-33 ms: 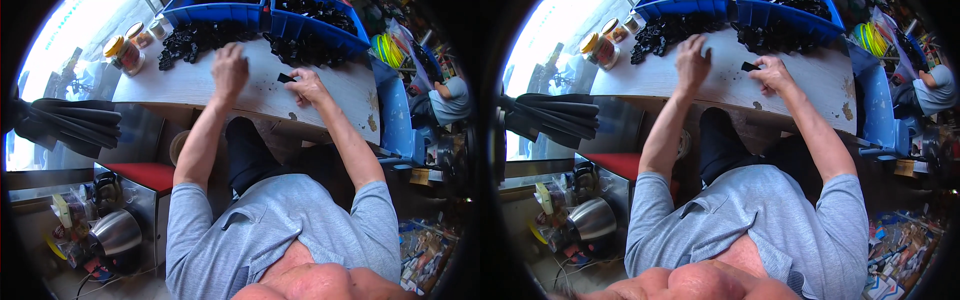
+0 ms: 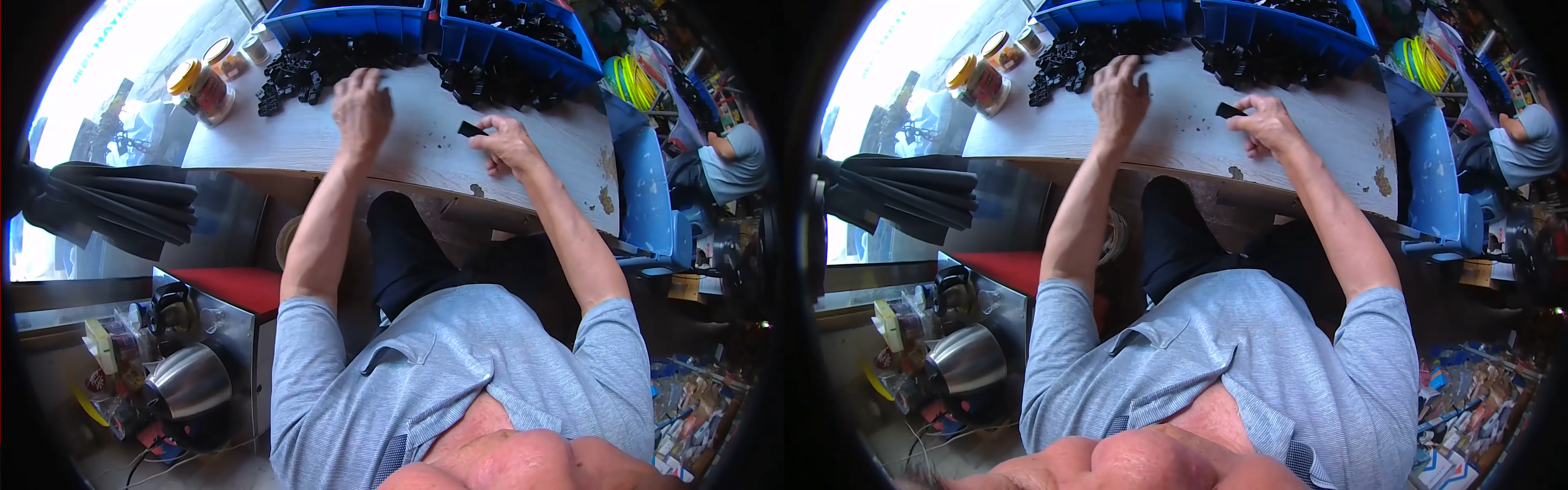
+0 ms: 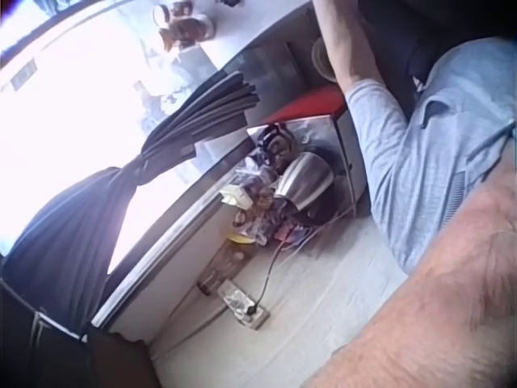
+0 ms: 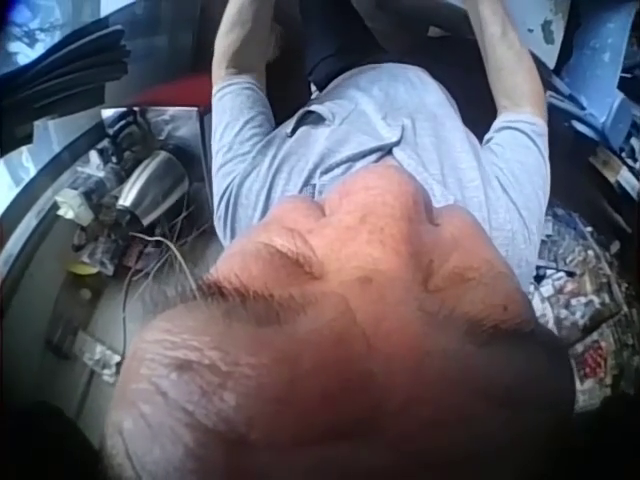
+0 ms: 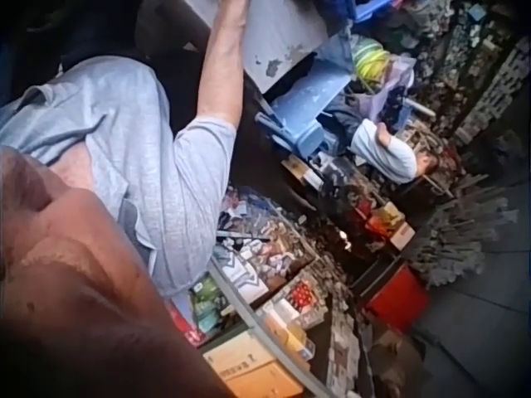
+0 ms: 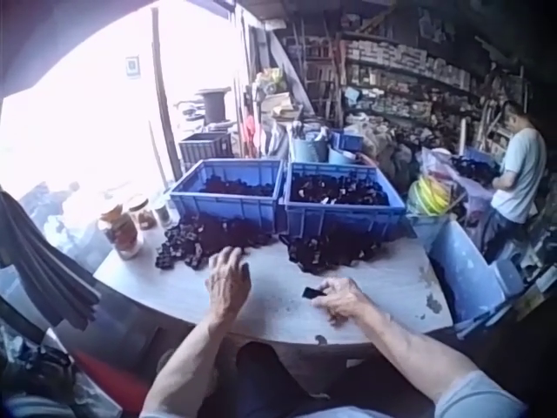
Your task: Manually snapping together small black plastic components at a workbench.
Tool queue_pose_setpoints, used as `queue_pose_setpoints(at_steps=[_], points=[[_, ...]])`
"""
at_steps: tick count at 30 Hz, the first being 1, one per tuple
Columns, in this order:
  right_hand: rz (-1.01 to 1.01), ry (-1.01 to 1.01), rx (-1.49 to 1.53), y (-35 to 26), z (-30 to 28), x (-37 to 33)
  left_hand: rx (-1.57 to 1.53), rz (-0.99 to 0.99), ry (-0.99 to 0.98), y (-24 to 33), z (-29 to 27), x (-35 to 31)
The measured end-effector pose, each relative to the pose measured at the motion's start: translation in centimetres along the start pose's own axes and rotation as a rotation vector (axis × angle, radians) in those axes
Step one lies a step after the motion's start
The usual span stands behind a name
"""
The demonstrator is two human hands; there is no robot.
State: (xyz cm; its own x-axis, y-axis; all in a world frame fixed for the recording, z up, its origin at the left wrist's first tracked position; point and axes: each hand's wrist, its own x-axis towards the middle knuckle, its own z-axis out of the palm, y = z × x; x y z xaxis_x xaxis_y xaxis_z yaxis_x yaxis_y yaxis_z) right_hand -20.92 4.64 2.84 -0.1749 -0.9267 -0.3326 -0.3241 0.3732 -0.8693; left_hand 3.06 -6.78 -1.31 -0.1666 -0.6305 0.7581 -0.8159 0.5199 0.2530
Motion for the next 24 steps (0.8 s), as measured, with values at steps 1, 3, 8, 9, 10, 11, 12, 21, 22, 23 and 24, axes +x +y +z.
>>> queue_pose_setpoints(at_steps=[1,3,8,9,10,11,12,21,22,23,24], points=[[0.071,0.009,0.070,0.4,-0.9,-0.5,0.111,-0.075,-0.042,-1.4,0.5,0.5],[0.056,0.037,0.084,1.6,-3.4,-0.8,0.312,-0.110,-0.293,-3.9,1.1,0.6],[0.010,0.437,0.360,5.1,-12.6,-0.3,0.178,-0.068,-0.225,-4.3,1.8,0.2],[-0.007,0.521,0.417,5.7,-14.5,-0.3,0.109,-0.073,-0.168,-4.0,1.4,0.1],[0.022,0.623,0.431,5.8,-15.8,-0.3,0.108,-0.074,-0.166,-3.7,1.2,0.0],[0.054,0.726,0.444,5.8,-16.7,-0.5,0.054,-0.115,-0.187,-3.2,0.9,-0.1],[0.063,0.795,0.428,6.0,-17.3,-0.5,0.000,-0.156,-0.208,-2.6,0.7,-0.1],[0.022,0.355,0.330,3.7,-9.2,-0.4,-0.242,-0.179,-0.226,-2.4,-0.3,0.3],[0.002,0.295,0.293,3.5,-8.3,-0.2,-0.243,-0.177,-0.227,-2.2,-0.2,0.3],[0.002,0.296,0.295,3.4,-7.7,0.2,-0.172,-0.003,-0.250,-1.8,-0.4,0.5],[0.015,0.265,0.254,3.2,-7.1,0.6,-0.101,0.171,-0.270,-1.5,-0.5,0.7]])
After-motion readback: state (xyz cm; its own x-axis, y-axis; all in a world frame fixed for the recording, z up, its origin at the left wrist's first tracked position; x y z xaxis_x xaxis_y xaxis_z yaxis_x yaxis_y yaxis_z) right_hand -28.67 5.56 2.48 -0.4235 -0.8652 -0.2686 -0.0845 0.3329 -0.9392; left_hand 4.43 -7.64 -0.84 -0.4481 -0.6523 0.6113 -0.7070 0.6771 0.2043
